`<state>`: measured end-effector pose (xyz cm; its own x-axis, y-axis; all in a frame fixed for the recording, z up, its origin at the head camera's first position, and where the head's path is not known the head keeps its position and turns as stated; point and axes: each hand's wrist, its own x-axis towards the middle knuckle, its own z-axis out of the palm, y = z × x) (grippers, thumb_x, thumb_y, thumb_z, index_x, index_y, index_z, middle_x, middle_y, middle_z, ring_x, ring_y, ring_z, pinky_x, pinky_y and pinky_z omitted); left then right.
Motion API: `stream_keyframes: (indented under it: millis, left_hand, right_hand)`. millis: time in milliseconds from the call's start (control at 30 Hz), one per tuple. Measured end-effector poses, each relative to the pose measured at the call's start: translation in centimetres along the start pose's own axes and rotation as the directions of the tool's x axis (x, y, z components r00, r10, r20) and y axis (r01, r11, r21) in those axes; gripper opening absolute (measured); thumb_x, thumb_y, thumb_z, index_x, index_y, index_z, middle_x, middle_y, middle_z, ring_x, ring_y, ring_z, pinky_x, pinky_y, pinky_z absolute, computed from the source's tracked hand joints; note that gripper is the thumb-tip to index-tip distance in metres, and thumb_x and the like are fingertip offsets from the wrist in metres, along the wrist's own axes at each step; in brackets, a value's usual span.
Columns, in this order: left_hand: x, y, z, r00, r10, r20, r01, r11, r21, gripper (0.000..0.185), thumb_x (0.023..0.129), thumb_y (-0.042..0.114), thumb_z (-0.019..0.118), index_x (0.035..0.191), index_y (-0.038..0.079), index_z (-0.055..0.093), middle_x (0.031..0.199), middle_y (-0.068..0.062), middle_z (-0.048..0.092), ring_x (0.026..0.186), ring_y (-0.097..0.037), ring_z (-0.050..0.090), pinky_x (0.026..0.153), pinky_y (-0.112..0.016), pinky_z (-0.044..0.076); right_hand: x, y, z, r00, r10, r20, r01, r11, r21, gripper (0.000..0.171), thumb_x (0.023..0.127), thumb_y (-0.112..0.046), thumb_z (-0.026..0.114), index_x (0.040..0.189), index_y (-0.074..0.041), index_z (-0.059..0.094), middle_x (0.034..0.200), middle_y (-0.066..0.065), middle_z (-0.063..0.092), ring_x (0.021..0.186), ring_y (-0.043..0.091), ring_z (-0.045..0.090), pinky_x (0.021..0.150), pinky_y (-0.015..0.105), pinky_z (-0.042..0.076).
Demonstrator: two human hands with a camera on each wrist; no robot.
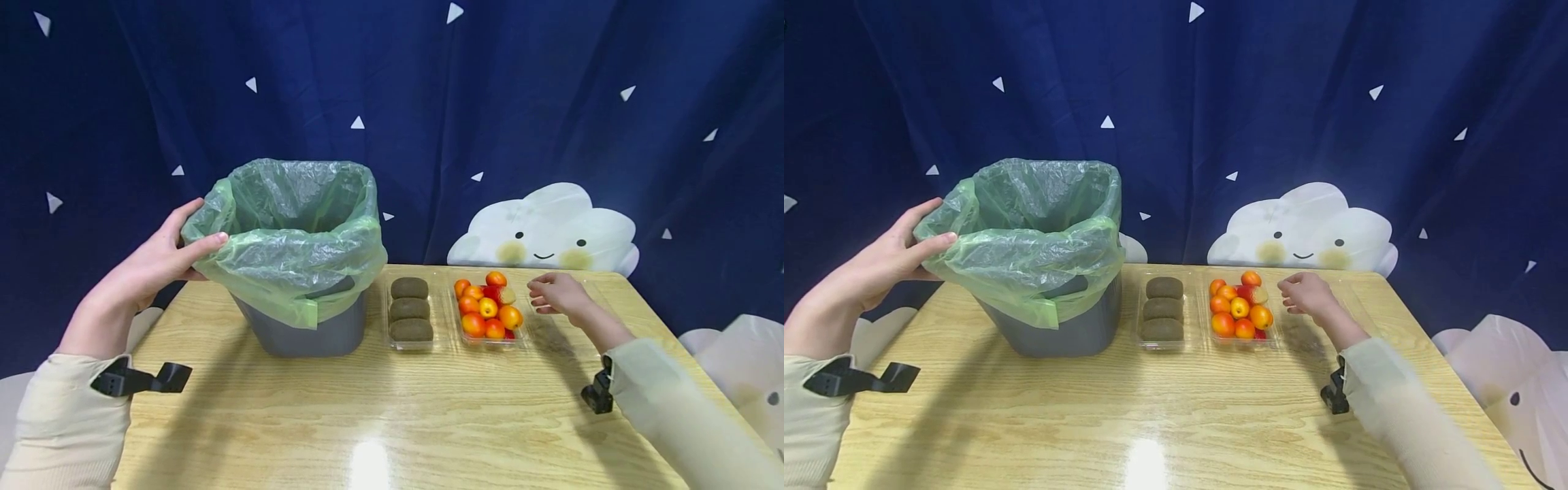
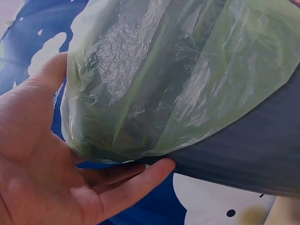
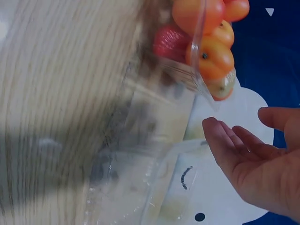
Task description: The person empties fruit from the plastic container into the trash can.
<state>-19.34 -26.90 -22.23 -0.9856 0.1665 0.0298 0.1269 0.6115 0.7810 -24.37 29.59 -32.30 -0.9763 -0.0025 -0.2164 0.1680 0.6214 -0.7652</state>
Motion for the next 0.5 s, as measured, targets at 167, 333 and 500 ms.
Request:
stream_keyframes:
  millis: [167,333,500]
  left_hand:
    - [0.0,0.2,0.0,1.0,-0.006,0.003,0.006,1.0,0.003,0.081,0.094,0.041,0.044,0.145,0.021,-0.016,0.145,-0.028,0.008,0.099,-0.013,0.05,0.068,-0.018,0.048]
    - [0.1,0.1,0.1,1.0,-0.005,0.001,0.005,1.0,0.005,0.081,0.094,0.041,0.043,0.145,0.021,-0.016,0.145,-0.027,0.008,0.108,-0.027,0.044,0.069,-0.02,0.048]
    - [0.0,0.1,0.1,1.0,-0.002,-0.003,0.002,1.0,0.002,0.08,0.094,0.041,0.043,0.145,0.021,-0.016,0.146,-0.026,0.006,0.109,-0.027,0.044,0.068,-0.02,0.049]
  right_hand:
    - [0.1,0.1,1.0,0.998,0.035,0.051,-0.036,0.999,0.03,0.047,0.097,-0.018,0.039,0.128,0.017,0.033,0.116,0.031,0.047,0.074,0.01,0.059,0.076,0.034,0.053]
    - [0.2,0.7,2.1,0.994,0.056,0.093,-0.061,0.997,0.052,0.046,0.096,-0.012,0.033,0.129,0.02,0.027,0.111,0.032,0.047,0.072,0.013,0.059,0.077,0.039,0.052]
    - [0.6,1.3,2.8,0.988,0.073,0.135,-0.089,0.989,0.116,0.045,0.094,-0.01,0.034,0.126,0.021,0.028,0.093,0.016,0.049,0.066,0.011,0.055,0.073,0.038,0.053]
